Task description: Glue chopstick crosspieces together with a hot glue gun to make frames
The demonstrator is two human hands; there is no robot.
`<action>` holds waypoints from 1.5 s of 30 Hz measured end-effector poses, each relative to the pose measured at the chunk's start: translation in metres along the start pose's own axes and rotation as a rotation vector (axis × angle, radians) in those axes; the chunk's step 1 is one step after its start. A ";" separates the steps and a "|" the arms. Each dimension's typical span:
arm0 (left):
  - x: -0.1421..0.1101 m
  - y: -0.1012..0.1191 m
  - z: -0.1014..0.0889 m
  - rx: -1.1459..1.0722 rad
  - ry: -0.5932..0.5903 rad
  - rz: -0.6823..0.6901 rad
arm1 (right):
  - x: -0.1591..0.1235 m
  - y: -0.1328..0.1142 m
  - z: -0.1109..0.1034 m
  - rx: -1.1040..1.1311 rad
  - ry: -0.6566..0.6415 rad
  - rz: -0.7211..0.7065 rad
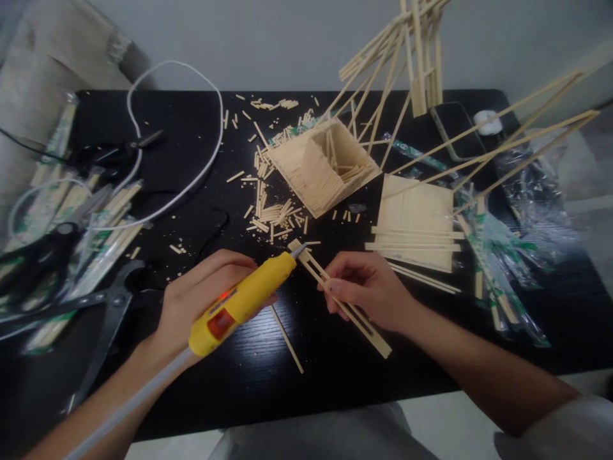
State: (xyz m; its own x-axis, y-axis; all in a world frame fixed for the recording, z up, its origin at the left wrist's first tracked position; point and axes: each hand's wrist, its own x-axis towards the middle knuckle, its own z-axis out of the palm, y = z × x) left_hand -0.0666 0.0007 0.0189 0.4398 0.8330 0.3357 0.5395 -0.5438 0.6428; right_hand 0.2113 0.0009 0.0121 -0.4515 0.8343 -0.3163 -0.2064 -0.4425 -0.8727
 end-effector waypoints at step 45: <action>-0.010 -0.004 0.006 0.093 0.017 0.015 | 0.005 0.007 -0.009 0.473 -0.203 0.223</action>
State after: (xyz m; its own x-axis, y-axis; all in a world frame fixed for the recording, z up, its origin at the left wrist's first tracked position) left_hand -0.0687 -0.0058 0.0086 0.4362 0.8259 0.3571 0.5975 -0.5626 0.5714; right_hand 0.2154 0.0046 0.0016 -0.6773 0.6441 -0.3554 -0.4325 -0.7395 -0.5158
